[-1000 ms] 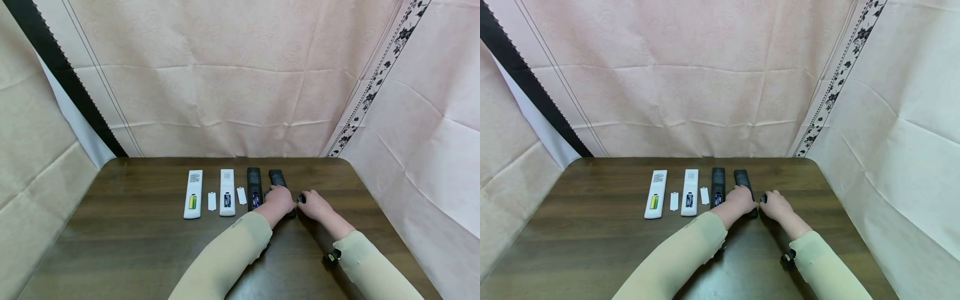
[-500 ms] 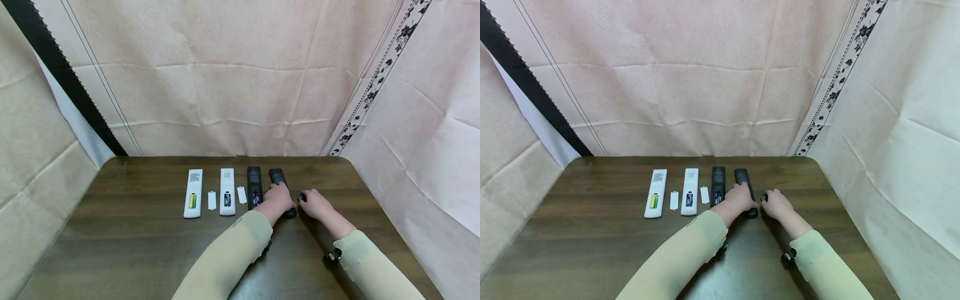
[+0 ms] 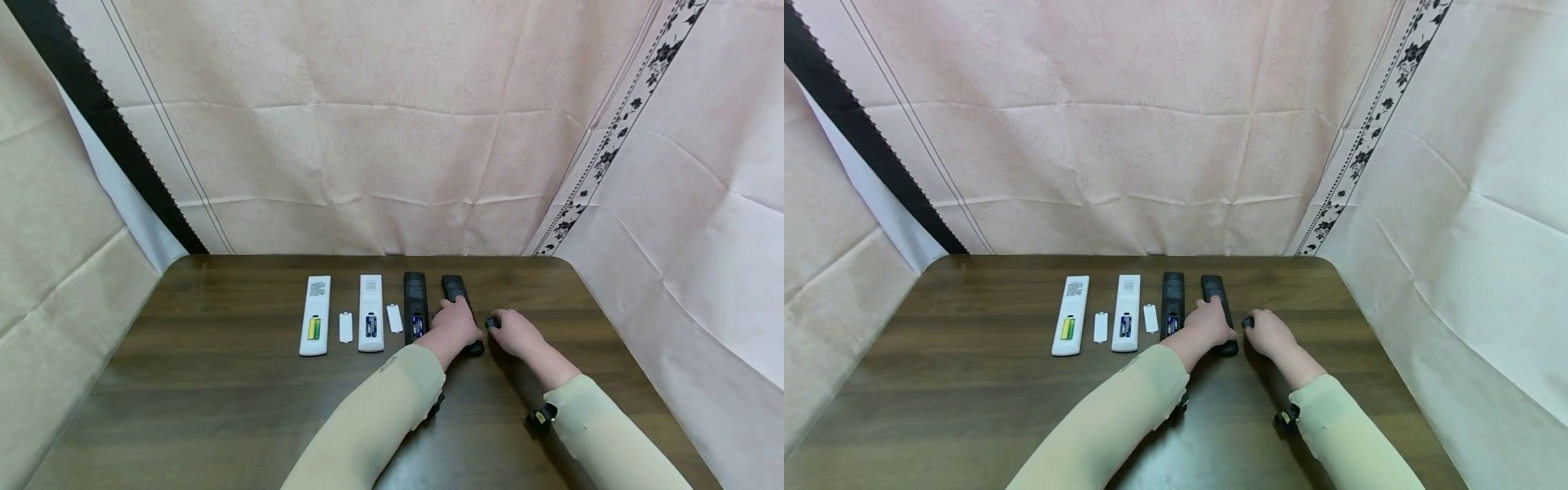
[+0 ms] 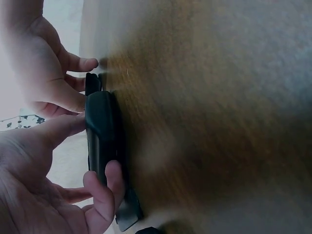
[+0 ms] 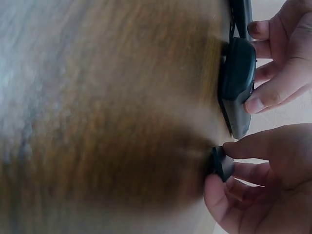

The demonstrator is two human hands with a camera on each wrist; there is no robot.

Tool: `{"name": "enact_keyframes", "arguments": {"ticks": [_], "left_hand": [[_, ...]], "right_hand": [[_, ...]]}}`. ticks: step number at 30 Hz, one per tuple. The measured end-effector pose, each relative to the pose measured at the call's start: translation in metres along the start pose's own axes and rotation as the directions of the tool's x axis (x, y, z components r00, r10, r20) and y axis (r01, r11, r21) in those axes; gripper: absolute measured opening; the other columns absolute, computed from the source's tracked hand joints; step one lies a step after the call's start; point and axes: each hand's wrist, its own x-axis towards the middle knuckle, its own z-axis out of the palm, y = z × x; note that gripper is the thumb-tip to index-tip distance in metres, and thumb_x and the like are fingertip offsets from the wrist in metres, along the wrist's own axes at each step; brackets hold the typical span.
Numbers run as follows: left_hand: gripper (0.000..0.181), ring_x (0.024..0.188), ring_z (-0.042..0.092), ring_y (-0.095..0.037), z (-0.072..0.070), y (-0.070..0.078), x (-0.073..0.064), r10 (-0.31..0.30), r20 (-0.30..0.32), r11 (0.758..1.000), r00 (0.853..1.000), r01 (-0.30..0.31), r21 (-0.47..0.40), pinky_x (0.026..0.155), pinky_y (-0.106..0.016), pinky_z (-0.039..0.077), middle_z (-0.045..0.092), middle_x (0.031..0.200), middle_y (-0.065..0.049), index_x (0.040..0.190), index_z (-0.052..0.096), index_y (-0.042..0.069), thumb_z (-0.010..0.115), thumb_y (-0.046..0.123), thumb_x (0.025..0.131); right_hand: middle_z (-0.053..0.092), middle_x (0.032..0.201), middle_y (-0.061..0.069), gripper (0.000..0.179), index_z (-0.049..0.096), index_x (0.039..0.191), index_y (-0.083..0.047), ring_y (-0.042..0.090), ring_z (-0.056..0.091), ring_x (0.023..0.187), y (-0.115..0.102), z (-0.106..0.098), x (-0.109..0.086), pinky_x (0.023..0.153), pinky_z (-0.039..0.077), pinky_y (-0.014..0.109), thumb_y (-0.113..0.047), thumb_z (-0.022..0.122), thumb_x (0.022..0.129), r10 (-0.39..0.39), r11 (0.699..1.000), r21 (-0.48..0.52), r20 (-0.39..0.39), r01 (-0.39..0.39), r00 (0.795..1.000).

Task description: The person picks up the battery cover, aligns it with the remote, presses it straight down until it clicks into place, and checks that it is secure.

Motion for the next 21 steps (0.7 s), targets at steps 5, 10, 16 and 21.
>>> {"name": "enact_keyframes", "arguments": {"ticks": [5,10,16,21], "left_hand": [[0.088,0.104,0.062,-0.032,0.0002,0.0005,-0.0036,0.002,-0.011,0.999,1.0,-0.003,-0.041,0.085,-0.043,0.055,0.036,0.151,-0.021,0.151,0.034,0.014,0.078,0.047,0.082],[0.087,0.1,0.063,-0.031,0.0001,0.0006,-0.0059,0.01,-0.027,0.999,1.0,-0.011,-0.042,0.084,-0.043,0.055,0.04,0.147,-0.021,0.149,0.035,0.016,0.079,0.047,0.081],[0.085,0.098,0.063,-0.03,0.0011,-0.0018,-0.0038,0.043,-0.053,0.996,0.998,-0.047,-0.07,0.08,-0.042,0.055,0.045,0.141,-0.019,0.148,0.039,0.016,0.081,0.045,0.08],[0.075,0.102,0.062,-0.029,0.0003,-0.0048,0.001,0.047,-0.054,0.984,0.997,-0.056,-0.167,0.081,-0.042,0.055,0.05,0.139,-0.017,0.148,0.041,0.017,0.074,0.045,0.087]], "right_hand": [[0.06,0.125,0.028,0.035,0.059,0.129,0.003,0.039,0.058,0.113,-0.0001,0.0001,0.0013,0.094,0.045,0.055,-0.009,0.05,0.099,0.005,1.0,0.026,-0.008,-0.005,1.0],[0.059,0.129,0.027,0.036,0.058,0.131,0.001,0.039,0.057,0.115,-0.0008,0.0014,0.0009,0.093,0.046,0.053,-0.009,0.046,0.099,0.004,0.999,0.041,-0.024,-0.003,1.0],[0.061,0.128,0.024,0.035,0.06,0.13,-0.002,0.034,0.06,0.105,0.0005,0.0015,-0.002,0.087,0.047,0.05,-0.01,0.047,0.099,0.017,0.995,0.101,-0.079,-0.009,0.997],[0.065,0.118,0.019,0.032,0.062,0.128,-0.004,0.028,0.059,0.091,0.0009,0.0009,-0.0036,0.077,0.048,0.044,-0.013,0.049,0.1,0.028,0.991,0.13,-0.136,-0.01,0.99]]}}
